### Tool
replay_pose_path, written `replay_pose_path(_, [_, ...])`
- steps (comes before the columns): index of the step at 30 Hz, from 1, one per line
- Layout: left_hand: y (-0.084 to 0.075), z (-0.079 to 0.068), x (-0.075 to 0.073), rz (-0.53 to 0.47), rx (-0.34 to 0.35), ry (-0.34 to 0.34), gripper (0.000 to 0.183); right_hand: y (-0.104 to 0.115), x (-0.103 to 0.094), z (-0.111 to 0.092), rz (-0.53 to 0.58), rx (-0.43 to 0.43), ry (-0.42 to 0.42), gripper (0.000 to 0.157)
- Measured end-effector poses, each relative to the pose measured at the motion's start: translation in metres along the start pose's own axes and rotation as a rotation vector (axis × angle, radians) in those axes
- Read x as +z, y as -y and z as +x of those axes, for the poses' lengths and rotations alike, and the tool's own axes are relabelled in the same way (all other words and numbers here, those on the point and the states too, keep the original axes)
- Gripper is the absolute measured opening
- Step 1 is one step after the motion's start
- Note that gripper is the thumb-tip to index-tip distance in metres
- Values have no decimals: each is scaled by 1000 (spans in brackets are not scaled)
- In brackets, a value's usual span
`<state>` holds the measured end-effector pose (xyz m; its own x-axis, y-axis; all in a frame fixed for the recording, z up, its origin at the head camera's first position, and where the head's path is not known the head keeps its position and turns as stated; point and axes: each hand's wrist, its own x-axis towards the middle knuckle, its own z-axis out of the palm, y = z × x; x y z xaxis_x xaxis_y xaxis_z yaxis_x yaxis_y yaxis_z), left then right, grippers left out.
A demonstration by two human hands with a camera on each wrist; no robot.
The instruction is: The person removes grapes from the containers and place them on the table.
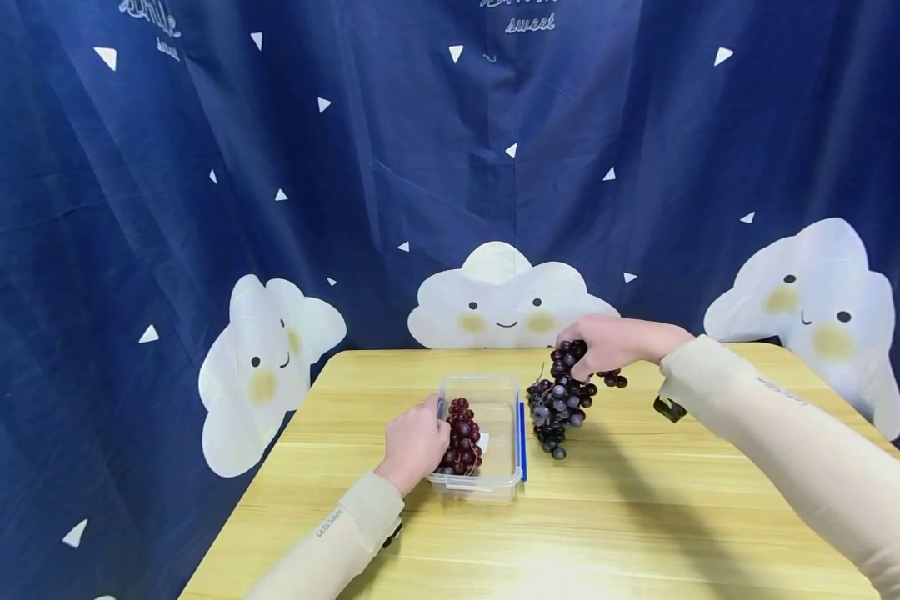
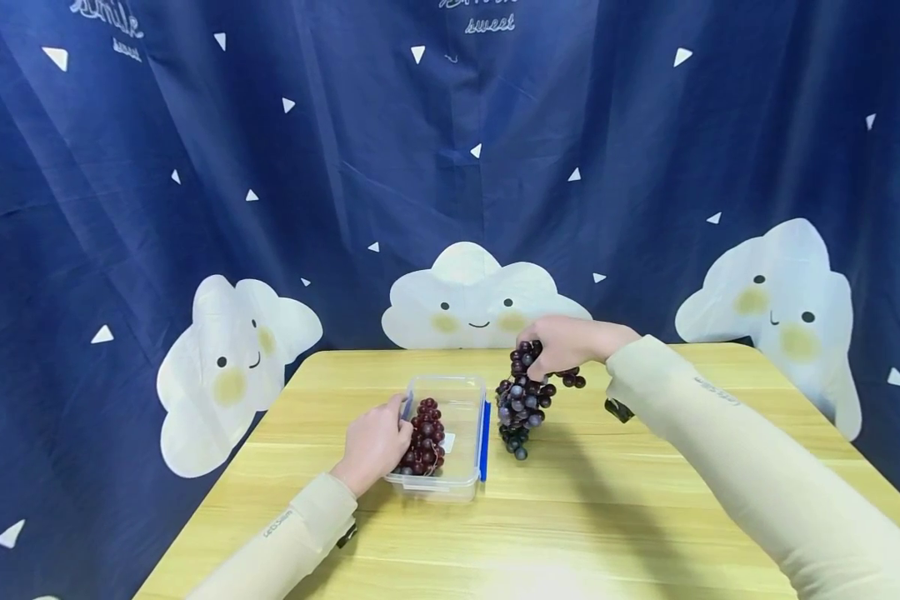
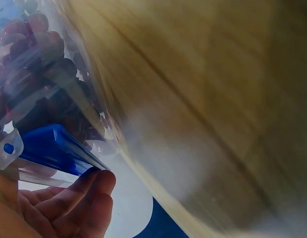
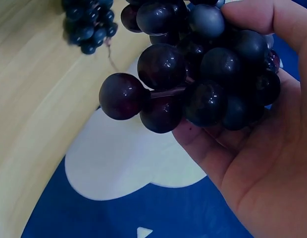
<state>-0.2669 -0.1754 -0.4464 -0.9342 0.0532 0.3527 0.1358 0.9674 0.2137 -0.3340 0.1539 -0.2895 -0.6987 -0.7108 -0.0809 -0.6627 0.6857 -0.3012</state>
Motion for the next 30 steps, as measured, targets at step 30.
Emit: replay_pose_path(30, [0, 1, 0, 0, 2, -8, 45, -70, 6, -10, -41, 228, -70, 55])
